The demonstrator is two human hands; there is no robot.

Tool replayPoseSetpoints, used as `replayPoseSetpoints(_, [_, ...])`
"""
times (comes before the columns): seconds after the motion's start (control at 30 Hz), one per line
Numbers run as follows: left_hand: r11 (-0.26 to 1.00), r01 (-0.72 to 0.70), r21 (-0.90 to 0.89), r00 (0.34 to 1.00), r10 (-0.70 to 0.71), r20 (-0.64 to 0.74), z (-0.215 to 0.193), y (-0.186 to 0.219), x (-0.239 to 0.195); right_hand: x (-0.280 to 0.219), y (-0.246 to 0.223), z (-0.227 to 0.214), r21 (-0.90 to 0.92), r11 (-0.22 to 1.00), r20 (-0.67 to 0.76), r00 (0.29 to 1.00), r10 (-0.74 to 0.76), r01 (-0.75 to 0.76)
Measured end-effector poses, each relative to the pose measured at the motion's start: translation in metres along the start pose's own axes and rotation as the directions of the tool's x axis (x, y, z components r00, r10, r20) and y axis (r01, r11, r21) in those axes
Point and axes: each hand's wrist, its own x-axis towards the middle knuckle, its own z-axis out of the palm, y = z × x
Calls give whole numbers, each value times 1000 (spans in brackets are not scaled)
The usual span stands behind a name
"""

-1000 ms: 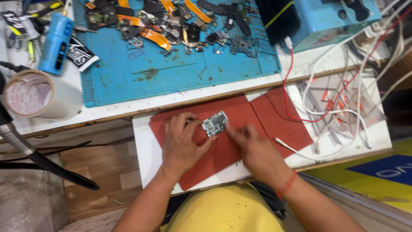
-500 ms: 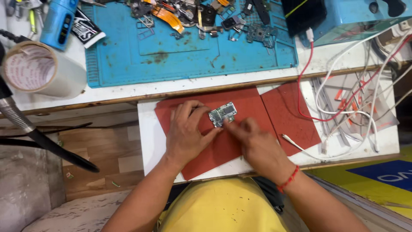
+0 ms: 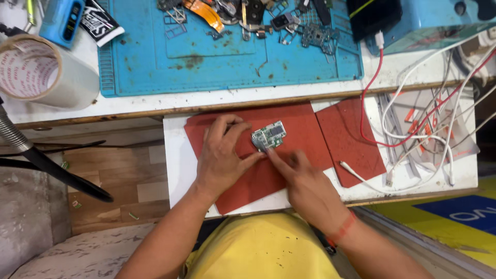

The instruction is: The person uses a toothbrush to scrub a small green circuit board placed on a red mat. They then use a hot air gun to apply heat to the board while holding it steady with their other hand. The person returns to scrubbing the board with the toothbrush after setting the hot air gun aside.

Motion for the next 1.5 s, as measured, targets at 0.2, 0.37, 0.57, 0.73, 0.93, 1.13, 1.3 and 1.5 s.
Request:
replayPoseSetpoints(0.2, [1000,-27,2,1000,27,-13,4,-5,-3,11,4,21,-38,995,42,995,95,-93])
replayPoseSetpoints(0.37, [1000,-19,14,1000,19,-2,3,-1,-1,10,19,3,-40,997,-94,993,70,-74])
replayPoseSetpoints(0.57, [998,-11,61,999,8,46,4,-1,-2,9,15,0,-12,990,-47,989,142,-143])
replayPoseSetpoints(0.73, [994,-44,96,999,43,14,2,0,-2,5,12,-5,32,998,20,998,61,-61])
replayPoseSetpoints(0.93, [989,-56,135,998,50,42,4,2,-3,4,17,-9,21,992,5,992,128,-128])
replayPoseSetpoints(1.13, [981,-72,182,996,61,70,4,5,-1,1,16,-8,40,994,-33,994,107,-105])
replayPoseSetpoints(1.3, [983,-69,172,995,55,82,5,6,0,13,26,-8,4,980,-105,975,198,-199])
replayPoseSetpoints(1.5, [981,-85,174,995,73,75,4,4,3,12,21,-7,55,995,-153,984,86,-79])
